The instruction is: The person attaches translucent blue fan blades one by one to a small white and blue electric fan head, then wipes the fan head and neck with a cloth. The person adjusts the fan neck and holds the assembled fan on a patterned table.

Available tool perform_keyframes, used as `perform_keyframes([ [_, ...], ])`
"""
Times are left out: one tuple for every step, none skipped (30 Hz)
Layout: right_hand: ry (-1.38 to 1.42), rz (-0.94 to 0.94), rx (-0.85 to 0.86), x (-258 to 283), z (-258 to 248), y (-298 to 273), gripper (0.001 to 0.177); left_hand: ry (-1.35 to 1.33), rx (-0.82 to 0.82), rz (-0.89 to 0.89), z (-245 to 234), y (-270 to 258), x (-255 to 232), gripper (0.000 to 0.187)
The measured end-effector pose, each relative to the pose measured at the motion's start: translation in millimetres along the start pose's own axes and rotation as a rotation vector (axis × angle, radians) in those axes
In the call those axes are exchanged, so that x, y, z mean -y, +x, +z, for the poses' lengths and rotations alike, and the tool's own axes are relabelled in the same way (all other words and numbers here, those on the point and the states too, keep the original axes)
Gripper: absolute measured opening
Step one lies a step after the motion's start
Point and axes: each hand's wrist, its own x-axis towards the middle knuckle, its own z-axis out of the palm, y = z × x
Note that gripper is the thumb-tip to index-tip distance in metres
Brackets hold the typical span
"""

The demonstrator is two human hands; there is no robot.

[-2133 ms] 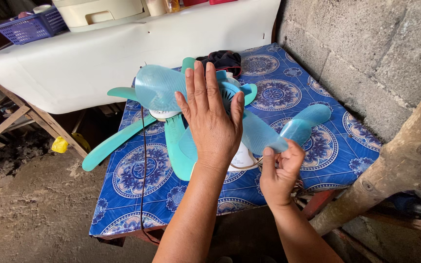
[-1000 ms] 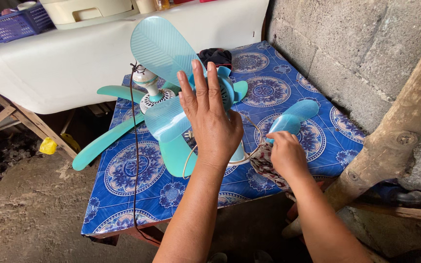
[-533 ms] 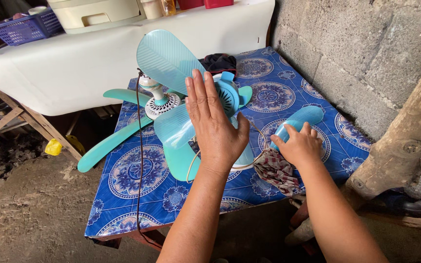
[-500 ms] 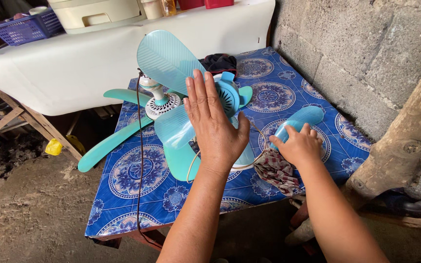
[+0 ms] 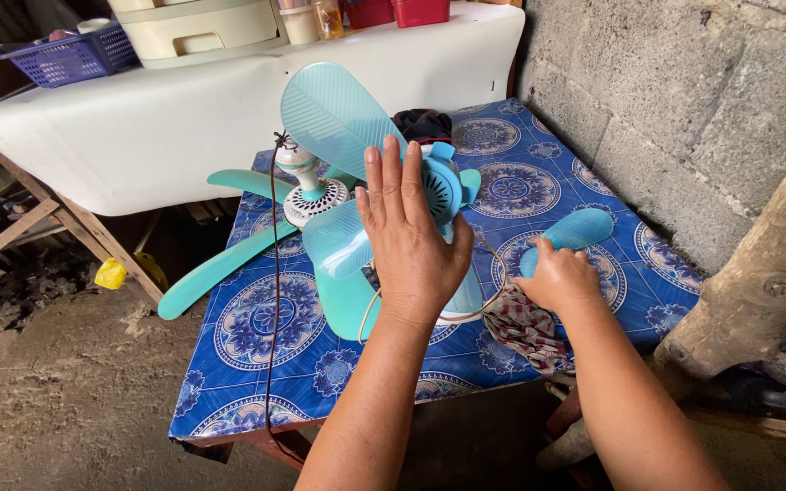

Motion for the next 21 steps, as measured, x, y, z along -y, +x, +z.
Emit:
perform_keyframes([
  [-0.003, -0.008, -0.007, 0, -1, -2, 0.09, -0.002, -0.001, 0.001, 0, 0, 0, 0.099],
  [-0.006, -0.015, -0.014, 1, -2, -3, 0.089, -0.004, -0.003, 0.001, 0, -1, 0, 0.099],
  [-0.008, -0.024, -0.021, 2, -4, -4, 0.088, -0.004, -0.005, 0.003, 0, -1, 1, 0.098],
  [-0.007, -0.025, -0.014, 4, -6, -5, 0.089, -0.003, -0.007, 0.006, 0, 0, 1, 0.098],
  [-0.007, -0.026, -0.006, 6, -7, -5, 0.09, -0.002, -0.007, 0.007, -1, -1, 2, 0.097],
  [-0.007, -0.027, 0.003, 9, -8, -6, 0.091, 0.0, -0.008, 0.009, -1, -1, 2, 0.097],
  [-0.003, -0.028, 0.014, 11, -10, -6, 0.09, 0.003, -0.007, 0.009, -1, -1, 2, 0.097],
  [0.001, -0.03, 0.025, 13, -10, -7, 0.088, 0.006, -0.007, 0.008, -2, -1, 3, 0.096],
  [0.004, -0.031, 0.035, 14, -11, -7, 0.087, 0.008, -0.007, 0.007, -2, -1, 3, 0.096],
  [0.028, -0.016, 0.034, 16, -10, -6, 0.083, 0.009, -0.007, 0.009, -3, -1, 3, 0.096],
  [0.052, -0.001, 0.033, 17, -10, -5, 0.079, 0.01, -0.008, 0.01, -3, -1, 3, 0.096],
  [0.076, 0.015, 0.032, 17, -9, -4, 0.076, 0.011, -0.009, 0.011, -3, 0, 3, 0.096],
  [0.077, 0.004, 0.004, 17, -7, -3, 0.072, 0.011, -0.007, 0.012, -4, -1, 3, 0.096],
  [0.079, -0.007, -0.025, 16, -5, -2, 0.068, 0.012, -0.006, 0.012, -4, -1, 3, 0.096],
  [0.081, -0.016, -0.054, 14, -4, -2, 0.065, 0.011, -0.004, 0.013, -4, 0, 3, 0.096],
  [0.086, -0.025, -0.068, 12, -4, -2, 0.059, 0.011, -0.005, 0.011, -3, 0, 3, 0.096],
  [0.091, -0.034, -0.083, 10, -4, -3, 0.052, 0.01, -0.006, 0.009, -3, 0, 3, 0.096],
  [0.096, -0.043, -0.098, 9, -5, -5, 0.047, 0.009, -0.007, 0.008, -3, 0, 3, 0.096],
  [0.101, -0.029, -0.106, 10, -8, -7, 0.046, 0.01, -0.007, 0.008, -2, 0, 2, 0.097],
  [0.105, -0.016, -0.115, 11, -13, -10, 0.045, 0.011, -0.006, 0.009, -2, -1, 3, 0.097],
  [0.111, -0.004, -0.124, 13, -19, -13, 0.045, 0.013, -0.007, 0.009, -2, -1, 3, 0.097],
])
